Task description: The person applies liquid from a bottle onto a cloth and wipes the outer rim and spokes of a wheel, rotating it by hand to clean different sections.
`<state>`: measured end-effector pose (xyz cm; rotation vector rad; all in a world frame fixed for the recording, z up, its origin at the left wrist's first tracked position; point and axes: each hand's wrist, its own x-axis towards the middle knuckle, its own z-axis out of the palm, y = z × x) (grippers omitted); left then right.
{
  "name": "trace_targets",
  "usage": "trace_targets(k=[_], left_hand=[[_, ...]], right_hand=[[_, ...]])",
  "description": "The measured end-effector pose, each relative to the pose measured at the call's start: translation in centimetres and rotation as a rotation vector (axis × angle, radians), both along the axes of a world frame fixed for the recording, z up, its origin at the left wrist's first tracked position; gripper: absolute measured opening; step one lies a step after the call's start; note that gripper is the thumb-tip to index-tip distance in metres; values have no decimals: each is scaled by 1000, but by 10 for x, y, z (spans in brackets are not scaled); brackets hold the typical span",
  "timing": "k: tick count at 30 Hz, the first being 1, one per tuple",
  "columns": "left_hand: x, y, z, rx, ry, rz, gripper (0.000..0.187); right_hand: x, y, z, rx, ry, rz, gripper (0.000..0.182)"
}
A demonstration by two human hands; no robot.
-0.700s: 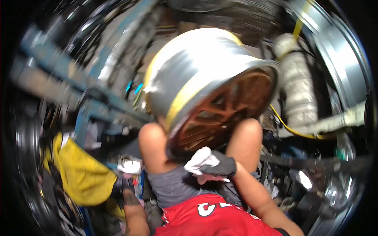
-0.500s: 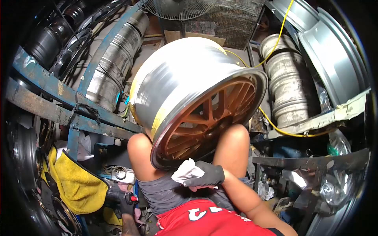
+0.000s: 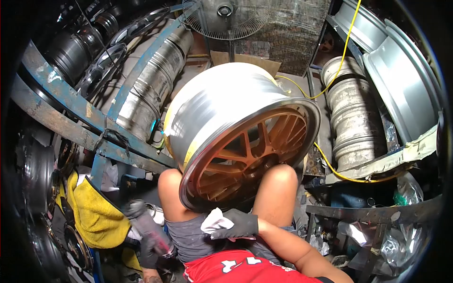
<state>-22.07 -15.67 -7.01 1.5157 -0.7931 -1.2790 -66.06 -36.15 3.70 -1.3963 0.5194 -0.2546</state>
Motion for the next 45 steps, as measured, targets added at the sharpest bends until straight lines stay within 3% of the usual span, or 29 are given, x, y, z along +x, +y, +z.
trace_targets(k=[1,2,4,6,7,8,10,11,12,15,17,19,20,21,22,23,24,26,27,29,30,32,34,36,38,40,41,44,45], left_hand=[[8,-2,11,-108,109,-34,63],[-33,-33,65,-124,692,137,80],[-105,-90,142,-599,710,-173,105],[-116,-117,157,-663,710,-139,111],[-144,-127,175,-690,756,-18,111],[-154,-143,178,-821,771,-96,104],[-157,-160,183,-868,725,-72,102],[-141,-166,169,-842,671,-45,100],[-147,-171,178,-809,690,-88,103],[-155,-198,206,-808,800,-131,93],[-141,-199,185,-688,690,-41,92],[-168,-216,190,-667,763,78,93],[-167,-214,188,-598,828,121,93],[-178,-209,204,-543,614,276,91],[-167,-209,195,-568,773,138,91],[-155,-213,187,-583,808,183,92],[-150,-217,183,-605,852,226,93],[-173,-222,219,-723,701,-93,94],[-175,-216,224,-810,691,48,99],[-137,-195,212,-887,268,199,101],[-138,-194,232,-963,-48,288,97],[-148,-179,270,-969,265,221,98],[-161,-187,269,-999,371,167,96],[-159,-188,245,-922,41,328,96],[-153,-191,249,-793,452,84,88],[-165,-195,229,-796,428,327,84],[-171,-194,229,-767,371,296,83],[-165,-200,217,-760,364,356,81],[-170,-200,219,-748,383,381,79]], right_hand=[[5,2,6,-21,-22,-28,48],[19,8,-7,-187,-63,-51,55],[41,12,5,-470,0,-70,64],[61,23,26,-695,105,-147,59],[67,21,38,-669,128,-89,55],[74,22,38,-771,76,-161,48],[79,11,68,-861,245,-194,41],[84,9,54,-921,79,-368,38],[81,4,65,-927,85,-333,31],[73,1,71,-1025,31,-349,32],[71,-1,57,-1135,-5,-391,34],[67,-10,49,-1204,-8,-452,37],[62,-5,59,-1169,-23,-470,37],[64,-3,61,-1155,-74,-491,37],[66,-6,61,-1131,-115,-522,36],[64,-15,50,-1080,-294,-460,38],[61,-20,54,-1052,-235,-377,40],[64,-20,42,-913,-184,-470,41],[60,-19,45,-793,-148,-428,40],[64,-20,25,-512,-219,-485,35],[65,-24,16,-374,-260,-511,32],[65,-22,12,-119,-234,-428,42],[72,-21,14,15,-254,-406,49],[74,-17,9,150,-244,-288,59],[76,-9,16,219,-407,-321,55],[82,-8,3,461,-543,-210,46],[86,-4,3,608,-618,-233,43],[82,3,30,729,-713,-309,47],[76,1,32,625,-662,-275,46]])
